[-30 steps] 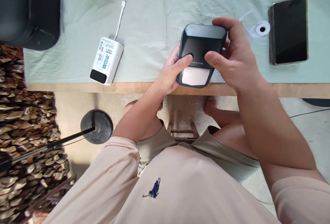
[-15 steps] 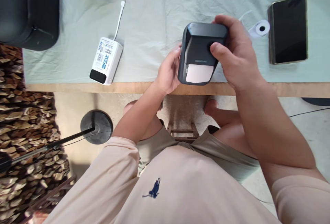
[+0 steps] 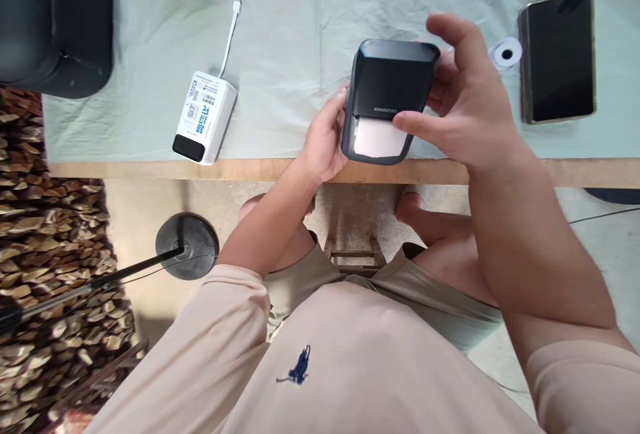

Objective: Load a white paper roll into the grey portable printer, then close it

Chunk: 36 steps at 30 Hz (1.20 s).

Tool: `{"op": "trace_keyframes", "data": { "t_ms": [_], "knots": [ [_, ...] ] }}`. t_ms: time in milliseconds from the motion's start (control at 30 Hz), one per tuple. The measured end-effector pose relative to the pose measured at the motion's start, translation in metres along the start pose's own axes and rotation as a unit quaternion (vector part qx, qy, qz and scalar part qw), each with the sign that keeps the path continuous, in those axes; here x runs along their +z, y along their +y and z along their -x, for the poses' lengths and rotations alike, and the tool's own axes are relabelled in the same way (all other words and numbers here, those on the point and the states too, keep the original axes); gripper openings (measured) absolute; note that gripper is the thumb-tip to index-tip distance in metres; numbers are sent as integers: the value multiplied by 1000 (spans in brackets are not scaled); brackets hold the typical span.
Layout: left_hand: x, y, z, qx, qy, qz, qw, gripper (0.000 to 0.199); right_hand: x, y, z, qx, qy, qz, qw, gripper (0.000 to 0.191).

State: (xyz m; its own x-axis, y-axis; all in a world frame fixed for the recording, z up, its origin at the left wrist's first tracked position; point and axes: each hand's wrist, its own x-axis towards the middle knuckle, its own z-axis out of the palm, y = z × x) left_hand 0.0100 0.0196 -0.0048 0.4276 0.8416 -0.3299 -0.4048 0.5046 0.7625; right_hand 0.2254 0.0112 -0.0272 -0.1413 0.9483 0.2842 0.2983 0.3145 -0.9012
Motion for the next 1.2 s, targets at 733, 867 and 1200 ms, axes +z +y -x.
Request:
{"op": "trace_keyframes", "data": {
  "t_ms": [733,867,1200],
  "knots": [
    [-2,-6,5,-3,-1,-2,1000,16,-8,-41,-14,11,26,319,947,27],
    [-1,-5,6,6,-10,-7,1000,15,-11,-30,-10,-17,13,324,946,37],
    [-2,-1,3,-29,20,45,998,20,-8,-70,-14,5,112,53,992,33]
  ]
}}
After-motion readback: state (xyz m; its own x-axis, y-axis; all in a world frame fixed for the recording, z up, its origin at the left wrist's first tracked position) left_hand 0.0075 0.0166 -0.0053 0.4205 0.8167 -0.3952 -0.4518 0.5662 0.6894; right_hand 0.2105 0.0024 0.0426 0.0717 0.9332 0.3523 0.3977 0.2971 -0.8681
